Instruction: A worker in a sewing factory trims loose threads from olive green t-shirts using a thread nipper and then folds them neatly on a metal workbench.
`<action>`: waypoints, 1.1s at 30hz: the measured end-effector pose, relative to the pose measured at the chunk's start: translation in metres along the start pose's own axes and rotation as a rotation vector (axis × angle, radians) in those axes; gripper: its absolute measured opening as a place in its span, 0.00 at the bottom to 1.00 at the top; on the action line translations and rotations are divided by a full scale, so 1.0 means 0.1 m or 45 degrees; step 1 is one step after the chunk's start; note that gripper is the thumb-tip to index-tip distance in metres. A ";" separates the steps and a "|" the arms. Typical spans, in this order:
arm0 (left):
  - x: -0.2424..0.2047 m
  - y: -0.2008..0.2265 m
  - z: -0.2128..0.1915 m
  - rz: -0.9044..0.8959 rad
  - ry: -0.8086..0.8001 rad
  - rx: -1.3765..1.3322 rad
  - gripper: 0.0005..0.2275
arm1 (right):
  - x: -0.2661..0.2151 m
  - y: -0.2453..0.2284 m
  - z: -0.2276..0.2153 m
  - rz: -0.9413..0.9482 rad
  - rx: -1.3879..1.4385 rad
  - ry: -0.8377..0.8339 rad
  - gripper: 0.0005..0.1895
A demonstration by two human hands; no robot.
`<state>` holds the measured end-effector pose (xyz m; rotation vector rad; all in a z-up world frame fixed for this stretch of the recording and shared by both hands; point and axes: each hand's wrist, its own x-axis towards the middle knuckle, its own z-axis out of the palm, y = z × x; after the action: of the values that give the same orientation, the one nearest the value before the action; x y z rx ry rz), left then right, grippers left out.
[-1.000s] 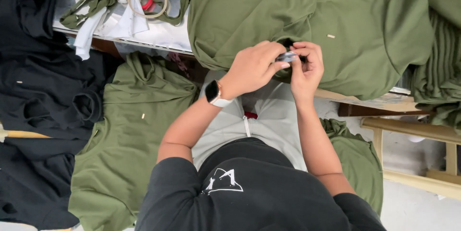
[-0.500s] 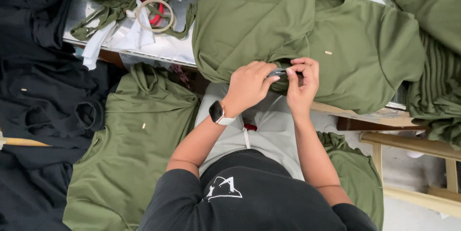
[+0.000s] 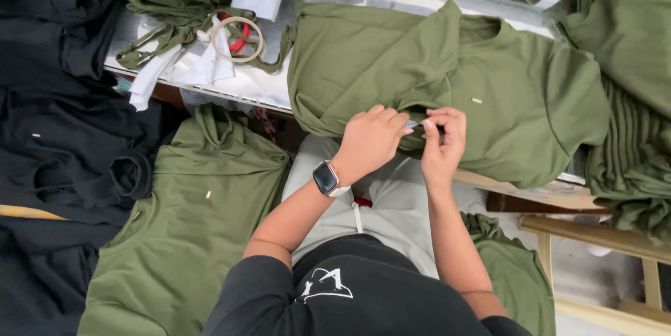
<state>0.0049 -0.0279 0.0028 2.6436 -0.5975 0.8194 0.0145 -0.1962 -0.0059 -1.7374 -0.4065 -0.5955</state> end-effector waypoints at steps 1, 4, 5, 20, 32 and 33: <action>0.00 -0.01 0.01 -0.061 -0.055 -0.111 0.12 | 0.00 -0.03 0.01 -0.010 0.026 0.012 0.08; 0.03 -0.05 -0.16 -0.173 -0.136 -0.352 0.14 | -0.02 -0.09 0.01 0.015 0.113 0.020 0.12; 0.05 -0.05 -0.25 -0.218 -0.167 -0.485 0.15 | -0.04 -0.10 0.01 0.054 0.169 0.022 0.14; 0.18 -0.07 -0.26 -0.574 -0.244 -0.640 0.20 | 0.05 -0.27 -0.34 -0.155 -0.583 0.127 0.22; 0.63 -0.43 -0.87 -0.309 0.515 -1.216 0.11 | 0.17 -0.62 -0.57 0.039 0.035 -0.091 0.16; 0.53 -0.64 -0.87 -0.302 0.499 -1.228 0.11 | 0.14 -0.66 -0.64 0.047 0.026 -0.075 0.16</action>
<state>0.0348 0.0465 0.0920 1.5889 -0.4077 0.6992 -0.0224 -0.2428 0.0653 -1.7423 -0.4195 -0.5127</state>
